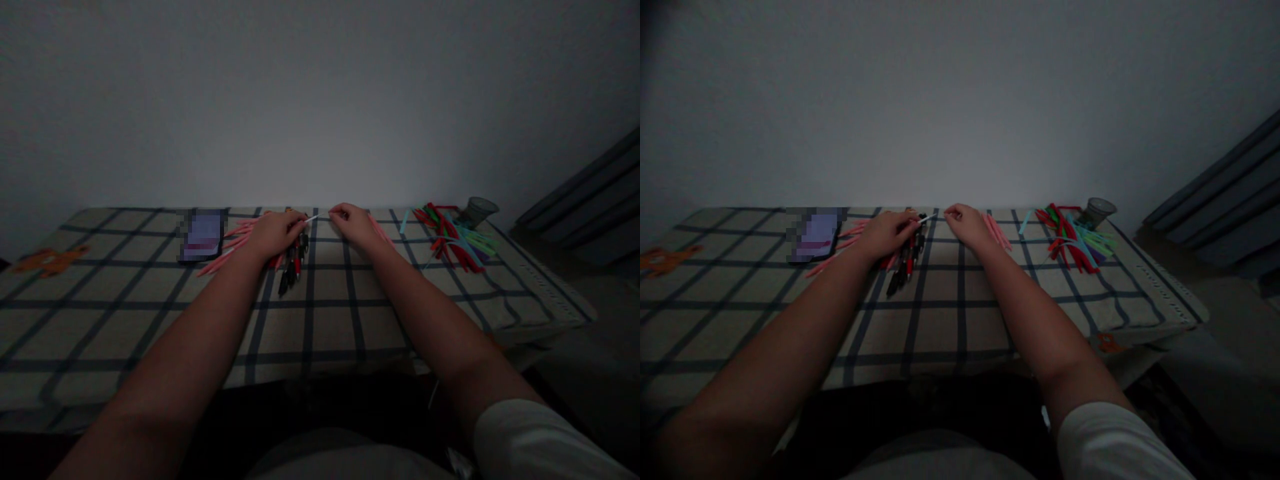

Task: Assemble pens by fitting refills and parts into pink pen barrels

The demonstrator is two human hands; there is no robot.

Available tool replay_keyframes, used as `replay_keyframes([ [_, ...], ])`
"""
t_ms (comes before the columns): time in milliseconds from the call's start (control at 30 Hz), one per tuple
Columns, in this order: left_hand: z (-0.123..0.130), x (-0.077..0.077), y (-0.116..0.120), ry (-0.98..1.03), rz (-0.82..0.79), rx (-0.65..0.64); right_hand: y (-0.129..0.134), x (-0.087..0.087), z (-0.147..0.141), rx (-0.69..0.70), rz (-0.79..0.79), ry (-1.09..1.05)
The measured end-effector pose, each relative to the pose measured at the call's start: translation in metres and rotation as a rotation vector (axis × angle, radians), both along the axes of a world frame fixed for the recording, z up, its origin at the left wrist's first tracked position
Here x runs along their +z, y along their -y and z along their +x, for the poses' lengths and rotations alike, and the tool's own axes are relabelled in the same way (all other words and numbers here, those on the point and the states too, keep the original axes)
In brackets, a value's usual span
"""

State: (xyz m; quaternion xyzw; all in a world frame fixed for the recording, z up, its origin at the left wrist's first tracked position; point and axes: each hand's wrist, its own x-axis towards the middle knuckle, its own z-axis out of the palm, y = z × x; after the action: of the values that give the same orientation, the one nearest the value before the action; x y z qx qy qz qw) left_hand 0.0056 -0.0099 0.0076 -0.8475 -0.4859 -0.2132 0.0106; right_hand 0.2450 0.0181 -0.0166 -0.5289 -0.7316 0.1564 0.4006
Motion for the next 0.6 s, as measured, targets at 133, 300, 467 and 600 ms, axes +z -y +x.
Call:
replay_keyframes([
  [133, -0.001, -0.002, -0.002, 0.0, 0.015, -0.015, 0.001, -0.001, -0.009, 0.119, -0.037, -0.162],
  [300, -0.001, -0.003, -0.003, -0.006, 0.018, -0.038, 0.003, 0.0, -0.012, 0.206, -0.071, -0.246],
  [467, -0.001, -0.003, -0.003, -0.009, 0.028, -0.048, 0.004, 0.003, -0.013, 0.248, -0.112, -0.303],
  [600, -0.001, -0.003, -0.003, 0.001, 0.026, -0.053, 0.004, 0.004, -0.013, 0.238, -0.12, -0.38],
])
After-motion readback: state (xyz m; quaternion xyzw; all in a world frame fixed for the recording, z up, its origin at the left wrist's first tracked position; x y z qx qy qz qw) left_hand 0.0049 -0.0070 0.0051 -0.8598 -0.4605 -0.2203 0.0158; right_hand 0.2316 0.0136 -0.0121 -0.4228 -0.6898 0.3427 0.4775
